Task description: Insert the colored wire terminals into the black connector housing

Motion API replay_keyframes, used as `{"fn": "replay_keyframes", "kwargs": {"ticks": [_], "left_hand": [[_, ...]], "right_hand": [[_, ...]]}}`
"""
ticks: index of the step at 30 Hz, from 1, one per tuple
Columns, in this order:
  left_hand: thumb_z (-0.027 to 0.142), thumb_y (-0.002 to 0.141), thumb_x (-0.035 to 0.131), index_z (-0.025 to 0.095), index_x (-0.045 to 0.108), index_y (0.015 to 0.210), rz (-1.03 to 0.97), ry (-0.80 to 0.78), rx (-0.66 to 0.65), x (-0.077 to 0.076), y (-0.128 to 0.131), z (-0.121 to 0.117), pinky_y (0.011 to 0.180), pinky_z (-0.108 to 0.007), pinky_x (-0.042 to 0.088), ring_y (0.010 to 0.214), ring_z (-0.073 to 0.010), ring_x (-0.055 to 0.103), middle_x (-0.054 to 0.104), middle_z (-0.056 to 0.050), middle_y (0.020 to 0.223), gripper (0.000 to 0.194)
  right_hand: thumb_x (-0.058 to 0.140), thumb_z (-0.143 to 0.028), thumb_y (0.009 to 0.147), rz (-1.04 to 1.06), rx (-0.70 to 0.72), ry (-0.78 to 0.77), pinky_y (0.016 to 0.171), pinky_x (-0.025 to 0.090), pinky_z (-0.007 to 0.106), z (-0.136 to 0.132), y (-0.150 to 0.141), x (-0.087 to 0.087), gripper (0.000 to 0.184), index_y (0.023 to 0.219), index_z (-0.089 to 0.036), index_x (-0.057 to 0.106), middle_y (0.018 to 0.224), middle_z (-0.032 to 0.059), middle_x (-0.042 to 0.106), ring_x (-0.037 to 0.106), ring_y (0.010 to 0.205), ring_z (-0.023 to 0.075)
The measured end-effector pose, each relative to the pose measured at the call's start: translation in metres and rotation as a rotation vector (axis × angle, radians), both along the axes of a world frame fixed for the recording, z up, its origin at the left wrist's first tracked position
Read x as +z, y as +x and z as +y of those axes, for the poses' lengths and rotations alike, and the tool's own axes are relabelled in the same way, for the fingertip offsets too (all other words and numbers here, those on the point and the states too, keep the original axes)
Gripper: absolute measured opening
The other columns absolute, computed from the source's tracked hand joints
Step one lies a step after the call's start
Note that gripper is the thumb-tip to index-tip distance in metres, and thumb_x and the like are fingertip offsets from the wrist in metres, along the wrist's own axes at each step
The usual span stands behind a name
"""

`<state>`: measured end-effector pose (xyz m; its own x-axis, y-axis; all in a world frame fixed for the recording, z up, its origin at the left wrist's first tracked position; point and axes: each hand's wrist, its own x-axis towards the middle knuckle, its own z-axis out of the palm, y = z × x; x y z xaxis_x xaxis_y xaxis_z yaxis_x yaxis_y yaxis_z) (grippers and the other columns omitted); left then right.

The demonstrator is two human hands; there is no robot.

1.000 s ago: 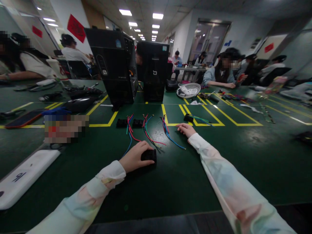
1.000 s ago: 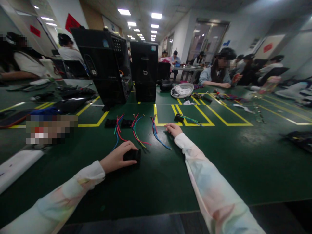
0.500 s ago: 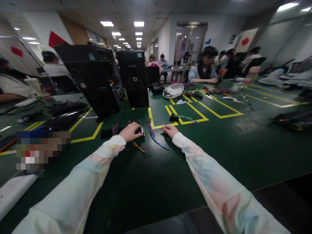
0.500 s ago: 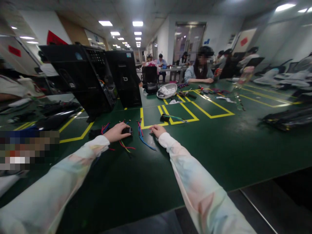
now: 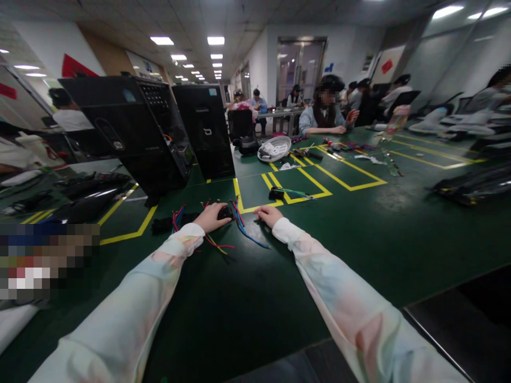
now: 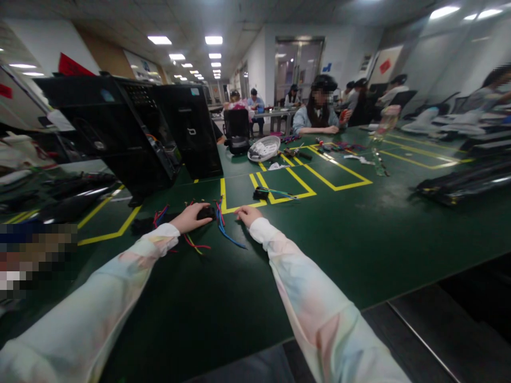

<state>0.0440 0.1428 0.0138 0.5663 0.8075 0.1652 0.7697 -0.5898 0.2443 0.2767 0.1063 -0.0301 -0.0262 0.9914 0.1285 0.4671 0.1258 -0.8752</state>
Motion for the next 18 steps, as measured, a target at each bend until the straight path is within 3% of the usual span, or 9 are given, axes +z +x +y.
{"fn": "replay_keyframes", "kwargs": {"ticks": [6,10,14,18], "left_hand": [[0.042,0.076,0.050,0.021,0.044,0.118,0.018,0.309,0.045,0.015,-0.019,-0.059,0.094,-0.043,0.033,0.116,-0.0277,0.035,0.040,-0.010,0.125,0.048],[0.038,0.078,0.049,0.021,0.042,0.119,0.032,0.391,0.073,0.023,-0.033,-0.091,0.093,-0.042,0.034,0.118,-0.0274,0.034,0.038,-0.009,0.127,0.044],[0.039,0.081,0.044,0.020,0.046,0.114,0.036,0.294,0.111,0.023,-0.035,-0.092,0.085,-0.037,0.040,0.101,-0.0232,0.047,0.051,-0.008,0.107,0.039],[0.045,0.080,0.044,0.019,0.045,0.114,0.027,0.152,0.215,0.018,-0.022,-0.068,0.079,-0.033,0.042,0.091,-0.0213,0.051,0.056,-0.005,0.095,0.043]], "right_hand": [[0.044,-0.013,0.076,-0.026,-0.003,-0.003,0.058,0.040,0.019,-0.002,0.000,0.004,0.022,0.085,-0.017,0.064,0.066,-0.0025,0.061,0.052,0.058,0.0081],[0.044,-0.014,0.076,-0.026,-0.007,0.001,0.058,0.040,0.019,-0.003,-0.001,0.003,0.021,0.085,-0.017,0.064,0.066,-0.0016,0.061,0.053,0.060,0.0087],[0.043,-0.013,0.076,-0.029,-0.019,0.014,0.057,0.040,0.019,-0.004,0.000,0.003,0.022,0.084,-0.016,0.063,0.066,-0.0011,0.061,0.052,0.058,0.0084],[0.045,-0.013,0.076,-0.043,-0.016,0.029,0.055,0.039,0.019,-0.005,0.002,0.003,0.021,0.083,-0.016,0.064,0.064,-0.0017,0.060,0.052,0.056,0.0084]]}}
